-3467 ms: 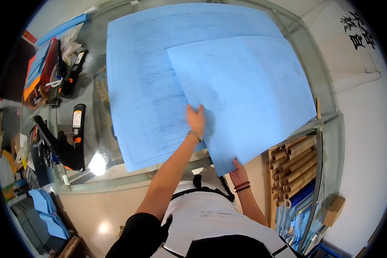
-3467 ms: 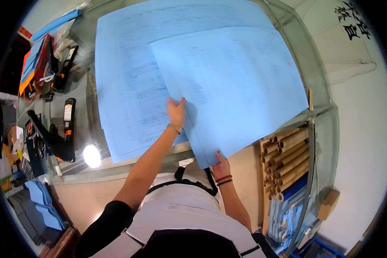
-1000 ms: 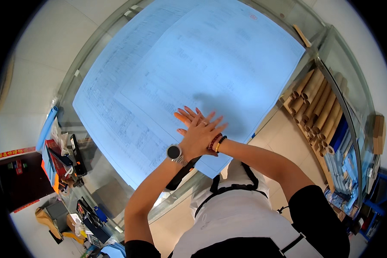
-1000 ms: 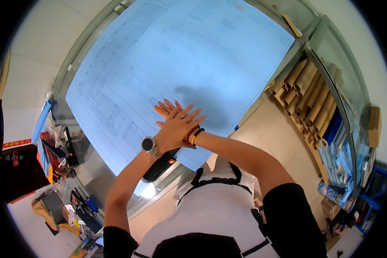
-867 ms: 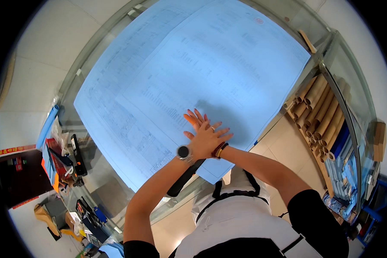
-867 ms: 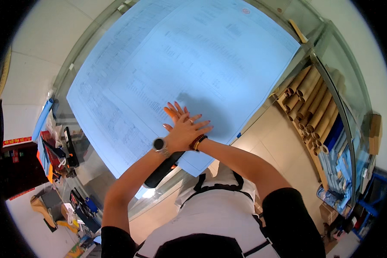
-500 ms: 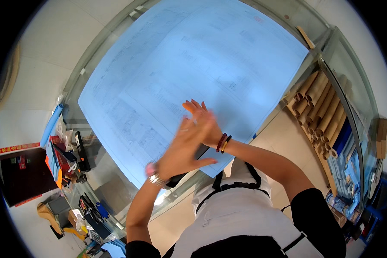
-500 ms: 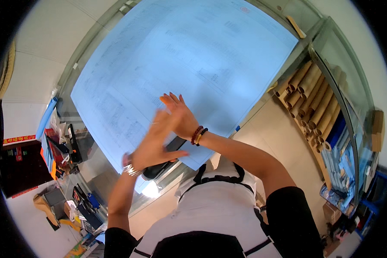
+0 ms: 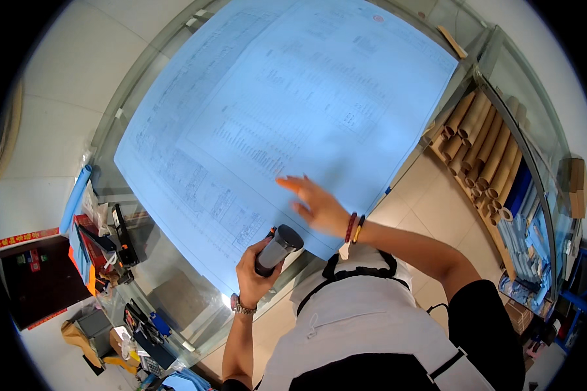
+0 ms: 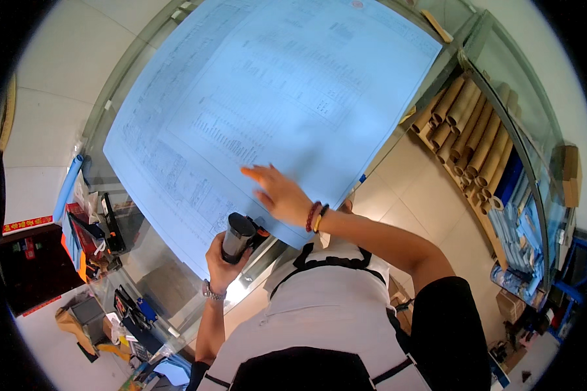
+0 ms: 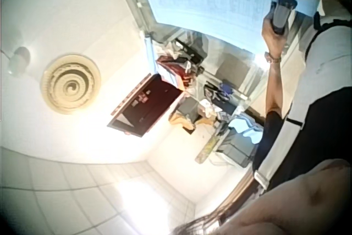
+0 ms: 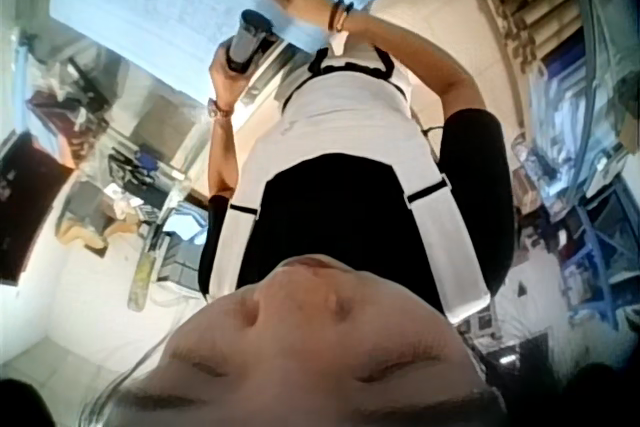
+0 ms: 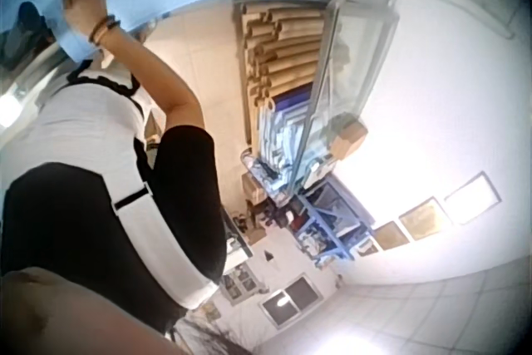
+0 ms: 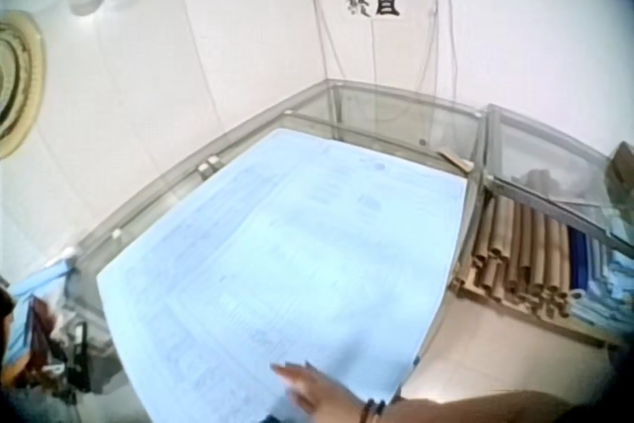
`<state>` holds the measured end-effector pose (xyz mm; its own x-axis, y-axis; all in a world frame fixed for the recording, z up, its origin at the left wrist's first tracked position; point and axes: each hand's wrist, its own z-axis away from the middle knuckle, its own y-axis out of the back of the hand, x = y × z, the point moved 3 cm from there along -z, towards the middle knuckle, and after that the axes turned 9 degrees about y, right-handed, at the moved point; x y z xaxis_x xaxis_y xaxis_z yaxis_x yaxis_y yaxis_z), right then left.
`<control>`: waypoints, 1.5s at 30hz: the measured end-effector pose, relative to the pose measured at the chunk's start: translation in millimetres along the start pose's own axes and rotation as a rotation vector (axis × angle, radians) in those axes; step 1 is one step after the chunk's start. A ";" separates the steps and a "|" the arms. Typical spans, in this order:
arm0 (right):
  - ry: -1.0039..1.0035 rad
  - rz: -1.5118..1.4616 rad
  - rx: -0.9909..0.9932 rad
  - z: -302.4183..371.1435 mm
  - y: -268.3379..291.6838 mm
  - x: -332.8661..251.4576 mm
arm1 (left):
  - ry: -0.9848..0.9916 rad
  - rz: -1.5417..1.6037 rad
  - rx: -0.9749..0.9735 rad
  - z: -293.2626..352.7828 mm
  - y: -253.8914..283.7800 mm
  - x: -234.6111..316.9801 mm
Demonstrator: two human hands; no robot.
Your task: The person sorts through and organizes large blue architectural blueprints on a glass table, turning over several sheets and smoothing them with a wooden block.
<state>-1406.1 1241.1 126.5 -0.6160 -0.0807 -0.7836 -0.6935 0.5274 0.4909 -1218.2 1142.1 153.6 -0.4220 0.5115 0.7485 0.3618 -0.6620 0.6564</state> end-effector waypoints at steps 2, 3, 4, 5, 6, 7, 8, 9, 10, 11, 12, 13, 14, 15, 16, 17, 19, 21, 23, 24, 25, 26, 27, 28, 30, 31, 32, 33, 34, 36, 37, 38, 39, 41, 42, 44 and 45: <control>-0.046 0.213 -0.270 44.6 -37.9 11.7 | -0.003 0.026 0.007 -1.3 0.0 -1.3; -0.069 0.316 -0.406 59.2 -49.2 16.2 | -0.002 0.037 0.012 -0.9 -0.6 -3.7; -0.034 0.345 -0.434 65.5 -52.4 17.8 | 0.005 0.049 0.014 0.5 -0.9 -5.6; 0.002 0.374 -0.462 71.7 -55.6 19.4 | -0.016 0.030 0.032 1.1 0.2 -4.8; 0.032 0.410 -0.487 73.1 -55.4 17.9 | 0.018 0.028 0.016 1.1 1.3 -4.0; 0.006 0.402 -0.468 73.5 -57.9 15.2 | 0.052 0.025 0.001 1.0 2.8 -2.7; 0.020 0.397 -0.461 75.0 -61.3 10.2 | 0.087 0.022 -0.015 0.7 3.9 -2.5; 0.037 0.393 -0.455 73.3 -62.2 1.4 | 0.093 0.010 0.000 -0.5 6.1 -3.2; 0.055 0.388 -0.449 72.0 -63.9 -6.3 | 0.099 -0.001 0.015 -2.5 9.2 -5.1; 0.094 0.541 -0.457 71.5 -66.4 -11.5 | 0.107 -0.012 0.030 -4.9 12.9 -7.1; 0.083 0.604 -0.449 73.0 -69.6 -11.1 | 0.102 -0.029 0.036 -9.7 18.8 -7.8; 0.073 0.667 -0.442 74.6 -73.5 -8.7 | 0.086 -0.036 0.037 -16.0 25.0 -8.0; 0.063 0.729 -0.435 76.4 -76.1 -7.0 | 0.071 -0.042 0.038 -23.6 31.0 -8.8; 0.063 0.716 -0.436 75.1 -78.0 -7.7 | 0.058 -0.052 0.048 -32.7 39.1 -12.7; 0.064 0.700 -0.436 74.2 -78.2 -9.3 | 0.030 -0.052 0.081 -42.6 47.9 -16.1; 0.064 0.684 -0.436 74.0 -78.7 -10.1 | 0.024 -0.060 0.097 -54.8 56.9 -18.9; 0.065 0.686 -0.445 76.9 -81.8 -5.5 | -0.005 -0.049 0.130 -82.5 75.2 -30.1; 0.076 0.705 -0.469 77.4 -84.0 -3.3 | -0.077 -0.045 0.194 -109.5 93.4 -51.3; 0.078 0.723 -0.468 80.5 -87.8 1.1 | -0.082 0.024 0.225 -134.3 109.2 -70.5; 0.073 0.732 -0.470 83.3 -90.4 4.3 | -0.098 0.032 0.234 -146.8 115.4 -81.2; 0.045 0.733 -0.493 85.5 -92.3 5.5 | -0.104 0.026 0.235 -156.1 121.9 -87.0; 0.050 0.725 -0.486 86.9 -93.2 5.7 | -0.109 0.019 0.237 -164.0 128.7 -92.5; 0.049 0.715 -0.481 88.2 -92.7 5.3 | -0.113 0.014 0.234 -170.4 132.3 -94.0; 0.051 0.705 -0.477 88.2 -92.0 5.9 | -0.111 0.015 0.221 -174.9 136.1 -95.6; 0.018 0.573 -0.479 87.3 -89.1 6.8 | -0.105 0.015 0.192 -179.5 142.8 -98.0; 0.000 0.505 -0.470 84.9 -85.6 6.4 | -0.088 -0.025 0.143 -181.2 143.2 -90.2; -0.018 0.438 -0.460 82.7 -82.6 5.7 | -0.125 -0.055 0.140 -181.9 144.2 -81.1; -0.014 0.420 -0.404 70.0 -74.1 5.0 | -0.169 -0.081 0.130 -187.9 140.0 -54.7; 0.001 0.394 -0.352 45.7 -64.5 1.6 | -0.204 -0.113 0.128 -192.0 140.9 -40.3; 0.093 0.317 -0.194 -22.5 -42.1 -7.3 | -0.066 -0.379 0.014 -208.4 138.6 -43.5; 0.164 0.342 -0.064 -61.6 -31.7 -9.4 | -0.029 -0.454 -0.032 -216.4 129.1 -39.3; 0.240 0.343 0.036 -100.3 -18.3 -11.5 | 0.001 -0.529 -0.076 -226.8 120.6 -32.1; 0.318 0.337 0.139 -137.3 -12.0 -9.6 | -0.012 -0.606 -0.116 -237.1 110.9 -31.5; 0.331 0.321 0.185 -207.0 -22.7 0.6 | -0.056 -0.713 -0.154 -253.7 91.8 -51.3; 0.320 0.323 0.137 -237.6 -37.1 8.6 | -0.082 -0.741 -0.150 -258.1 88.5 -62.3; 0.265 0.366 0.061 -274.5 -56.7 51.3 | 0.073 -0.805 -0.239 -274.0 80.7 -49.8; 0.195 0.408 -0.010 -275.3 -66.3 72.6 | 0.135 -0.824 -0.266 -274.8 77.7 -40.6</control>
<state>-1507.7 967.4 142.0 -0.8979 -0.0260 -0.4394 -0.3823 0.5408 0.7493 -1401.3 919.3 148.3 -0.5648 0.8250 0.0174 -0.3001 -0.2250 0.9270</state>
